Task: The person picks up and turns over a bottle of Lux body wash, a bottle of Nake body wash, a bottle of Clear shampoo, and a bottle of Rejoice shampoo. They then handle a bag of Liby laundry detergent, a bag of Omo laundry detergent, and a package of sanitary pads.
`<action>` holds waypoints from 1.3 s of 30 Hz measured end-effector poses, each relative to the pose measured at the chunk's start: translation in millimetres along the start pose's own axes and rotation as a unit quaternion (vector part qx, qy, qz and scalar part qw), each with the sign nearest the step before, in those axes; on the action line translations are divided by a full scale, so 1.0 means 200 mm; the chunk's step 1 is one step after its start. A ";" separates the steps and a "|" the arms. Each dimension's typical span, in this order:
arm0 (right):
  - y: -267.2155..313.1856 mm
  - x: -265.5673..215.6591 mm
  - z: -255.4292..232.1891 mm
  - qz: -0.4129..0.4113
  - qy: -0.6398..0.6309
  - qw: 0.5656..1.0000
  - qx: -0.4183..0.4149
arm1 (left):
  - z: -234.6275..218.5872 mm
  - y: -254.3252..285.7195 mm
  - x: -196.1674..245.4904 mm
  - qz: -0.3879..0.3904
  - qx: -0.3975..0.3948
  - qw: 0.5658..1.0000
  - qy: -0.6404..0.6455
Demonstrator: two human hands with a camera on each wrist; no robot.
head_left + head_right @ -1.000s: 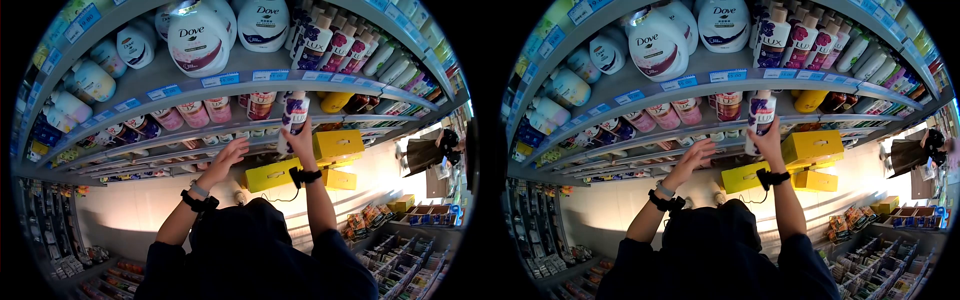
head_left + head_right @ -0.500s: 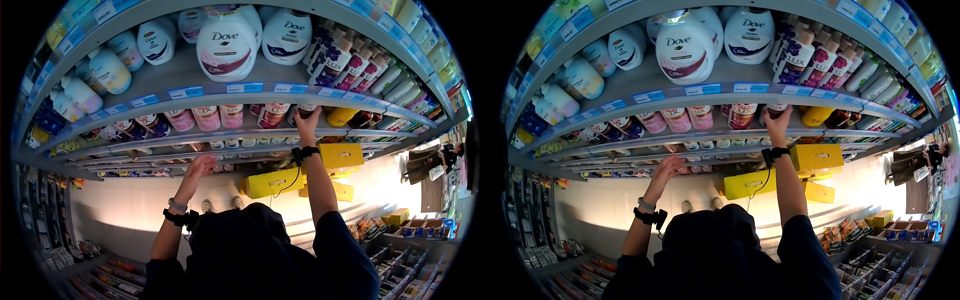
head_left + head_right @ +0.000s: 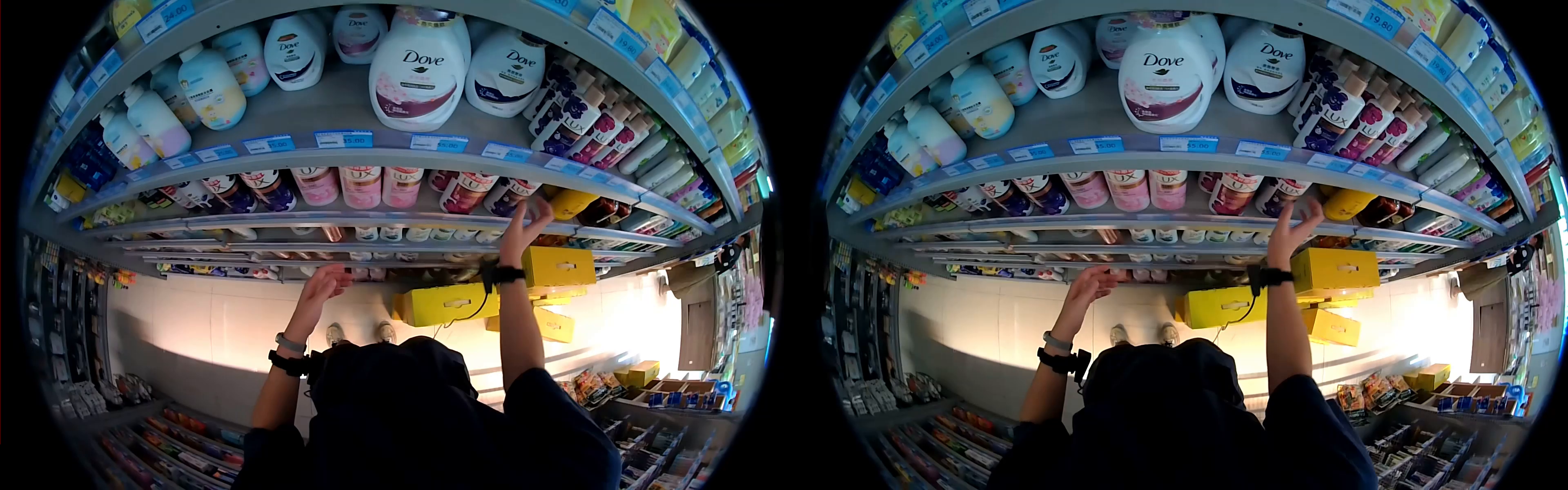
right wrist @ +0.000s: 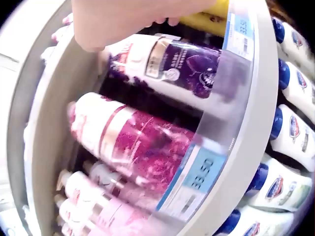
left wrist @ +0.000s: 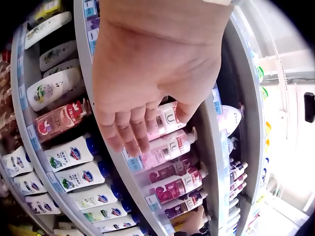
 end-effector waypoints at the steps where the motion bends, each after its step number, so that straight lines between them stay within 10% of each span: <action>1: 0.06 -0.05 0.03 0.002 0.011 1.000 -0.017 | -0.01 0.01 0.00 -0.002 0.004 1.000 -0.003; 6: 0.07 -0.28 0.36 -0.075 0.082 0.988 -0.107 | -0.03 0.05 -0.01 0.009 0.005 1.000 0.005; 8: 0.00 -0.23 0.43 0.041 -0.103 0.986 -0.124 | -0.04 0.06 0.01 0.013 0.011 1.000 0.004; 14: -0.06 -0.24 0.43 0.106 -0.119 0.959 -0.232 | -0.05 0.10 0.03 0.019 0.023 1.000 0.005; 25: 0.20 -0.69 0.37 -0.052 -0.035 0.952 -0.300 | 0.07 0.05 0.02 0.045 -0.049 0.998 -0.011; 33: 0.52 -0.93 0.45 0.209 -0.371 0.852 -0.305 | 0.36 -0.11 0.23 0.178 -0.019 0.950 -0.256; 39: 0.71 -0.98 0.51 0.320 -0.384 0.804 -0.323 | 0.41 -0.02 0.18 0.056 -0.042 0.994 -0.089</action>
Point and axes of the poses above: each hand's wrist, its own y-axis away from the middle knuckle, its own z-axis out of the palm, x = y × z, the point moved 5 cm from there along -y, towards the middle knuckle, and after that the axes turned 11 degrees about -x, right-handed, at the moved point
